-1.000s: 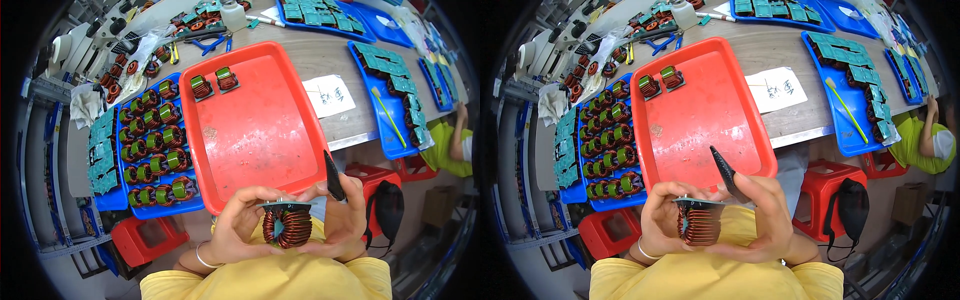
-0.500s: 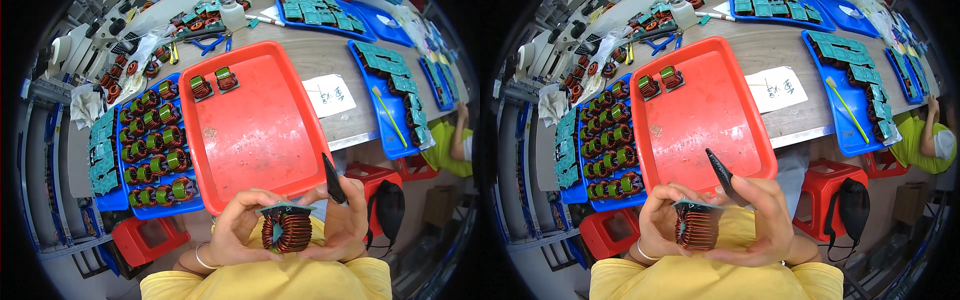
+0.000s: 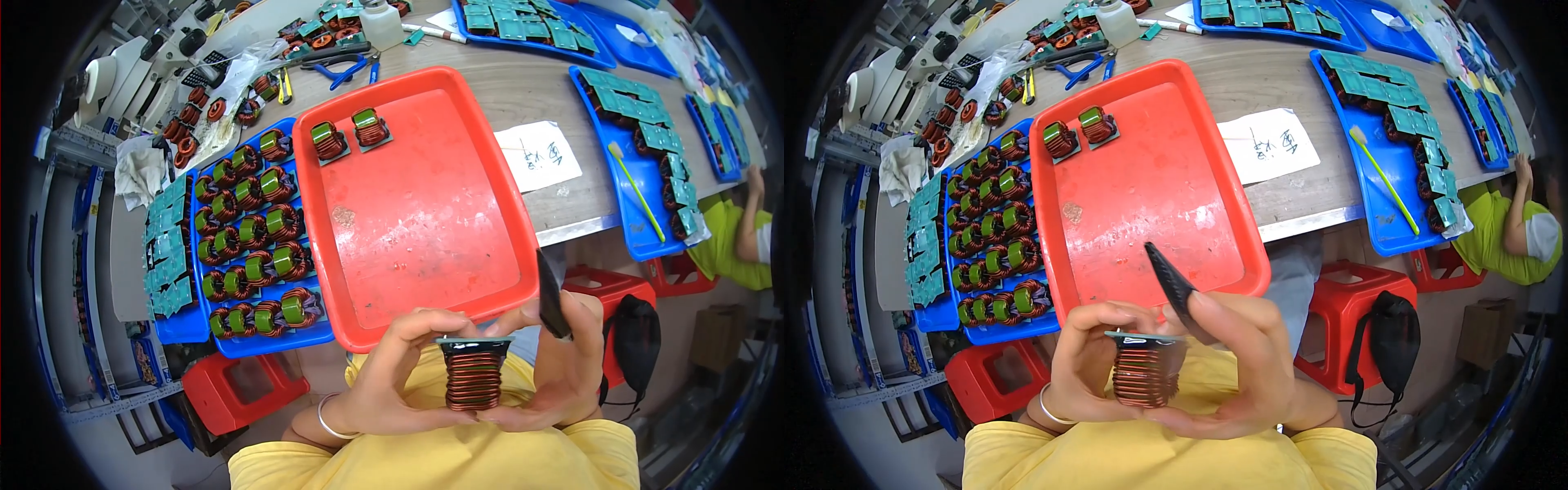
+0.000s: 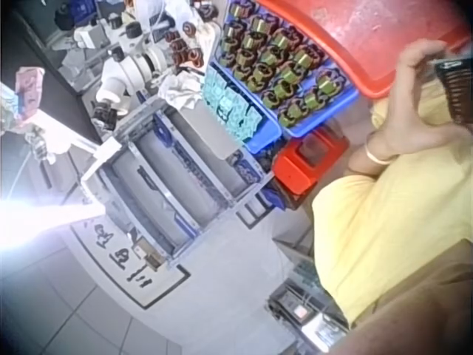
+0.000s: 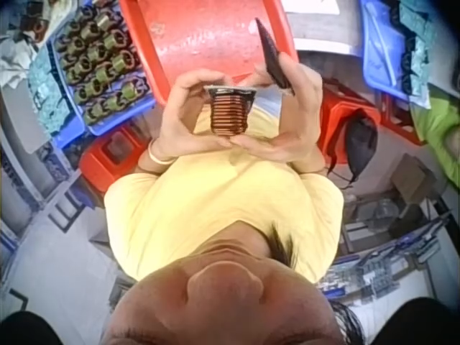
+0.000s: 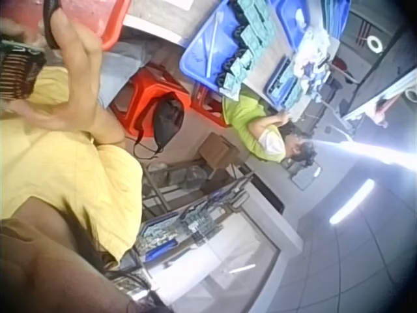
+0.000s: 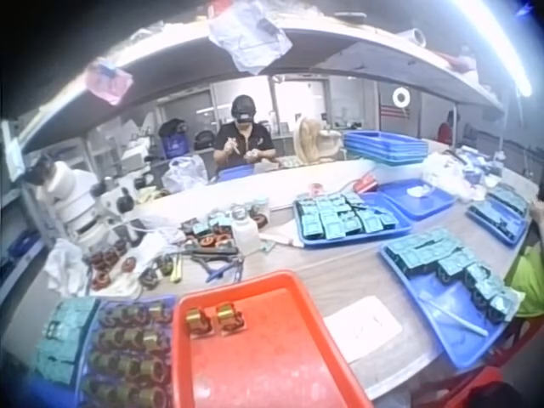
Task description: Assembling and inspecting inductors on printed circuit boards at a workstation.
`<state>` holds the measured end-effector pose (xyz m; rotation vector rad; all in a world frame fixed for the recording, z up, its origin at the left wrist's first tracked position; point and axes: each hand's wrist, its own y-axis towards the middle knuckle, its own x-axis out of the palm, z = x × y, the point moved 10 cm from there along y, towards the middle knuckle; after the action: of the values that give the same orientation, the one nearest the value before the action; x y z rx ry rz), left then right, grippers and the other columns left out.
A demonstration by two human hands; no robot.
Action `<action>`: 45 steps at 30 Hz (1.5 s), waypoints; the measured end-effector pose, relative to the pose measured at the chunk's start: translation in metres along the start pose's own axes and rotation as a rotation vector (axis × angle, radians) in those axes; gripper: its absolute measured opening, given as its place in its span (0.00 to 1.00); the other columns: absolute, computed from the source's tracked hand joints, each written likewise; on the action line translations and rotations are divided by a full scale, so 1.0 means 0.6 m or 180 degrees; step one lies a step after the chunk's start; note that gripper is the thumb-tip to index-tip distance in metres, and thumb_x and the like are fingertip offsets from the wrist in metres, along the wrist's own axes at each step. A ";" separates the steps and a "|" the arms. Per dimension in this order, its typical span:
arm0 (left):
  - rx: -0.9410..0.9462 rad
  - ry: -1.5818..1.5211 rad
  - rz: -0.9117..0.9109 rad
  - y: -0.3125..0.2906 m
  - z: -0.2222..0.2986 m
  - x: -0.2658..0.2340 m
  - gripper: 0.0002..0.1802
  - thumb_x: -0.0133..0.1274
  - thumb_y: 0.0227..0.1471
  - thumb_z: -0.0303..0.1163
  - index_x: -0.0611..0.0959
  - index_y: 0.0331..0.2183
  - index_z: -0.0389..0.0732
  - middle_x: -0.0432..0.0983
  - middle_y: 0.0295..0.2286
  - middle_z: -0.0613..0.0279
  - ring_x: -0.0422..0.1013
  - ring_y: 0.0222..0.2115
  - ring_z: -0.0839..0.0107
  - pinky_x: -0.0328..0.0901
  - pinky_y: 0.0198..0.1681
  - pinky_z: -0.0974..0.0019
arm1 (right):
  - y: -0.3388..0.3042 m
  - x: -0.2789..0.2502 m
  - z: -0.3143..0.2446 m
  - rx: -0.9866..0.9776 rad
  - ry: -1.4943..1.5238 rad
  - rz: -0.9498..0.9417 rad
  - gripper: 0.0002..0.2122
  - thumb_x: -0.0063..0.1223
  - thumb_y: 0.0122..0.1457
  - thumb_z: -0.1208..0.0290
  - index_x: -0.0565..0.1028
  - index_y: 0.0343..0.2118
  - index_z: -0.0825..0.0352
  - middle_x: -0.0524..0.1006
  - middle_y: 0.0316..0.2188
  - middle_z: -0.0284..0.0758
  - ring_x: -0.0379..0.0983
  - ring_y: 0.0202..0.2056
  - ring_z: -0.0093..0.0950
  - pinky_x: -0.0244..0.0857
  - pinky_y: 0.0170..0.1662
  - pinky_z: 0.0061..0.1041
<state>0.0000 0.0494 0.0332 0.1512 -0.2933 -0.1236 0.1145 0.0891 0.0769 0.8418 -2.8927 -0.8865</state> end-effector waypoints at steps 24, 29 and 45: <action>0.0103 0.0783 0.0382 0.002 0.017 -0.024 0.38 0.70 0.22 0.24 0.69 0.41 0.37 0.68 0.37 0.55 0.67 0.43 0.61 0.49 0.56 0.52 | -0.017 -0.011 0.032 0.0164 0.0300 0.0122 0.37 0.69 0.36 0.71 0.60 0.51 0.72 0.66 0.41 0.41 0.70 0.40 0.32 0.64 0.40 0.26; 0.0352 0.1825 0.0381 0.002 0.039 -0.017 0.39 0.71 0.21 0.29 0.71 0.41 0.38 0.68 0.35 0.58 0.67 0.41 0.64 0.52 0.54 0.53 | -0.005 -0.040 -0.022 -0.0443 -0.0276 0.0231 0.23 0.68 0.36 0.72 0.73 0.38 0.66 0.72 0.30 0.31 0.69 0.29 0.23 0.58 0.30 0.22; 0.0240 0.1012 0.0532 -0.003 0.022 -0.027 0.43 0.72 0.21 0.34 0.70 0.43 0.32 0.68 0.36 0.53 0.67 0.40 0.64 0.51 0.55 0.51 | -0.002 -0.002 0.029 0.0536 0.0100 0.0043 0.33 0.67 0.36 0.73 0.65 0.49 0.73 0.69 0.42 0.41 0.69 0.38 0.33 0.63 0.40 0.27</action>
<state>-0.0198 0.0484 0.0410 0.2175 0.0071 0.0778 0.1136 0.0976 0.0619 0.8368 -2.9738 -0.6294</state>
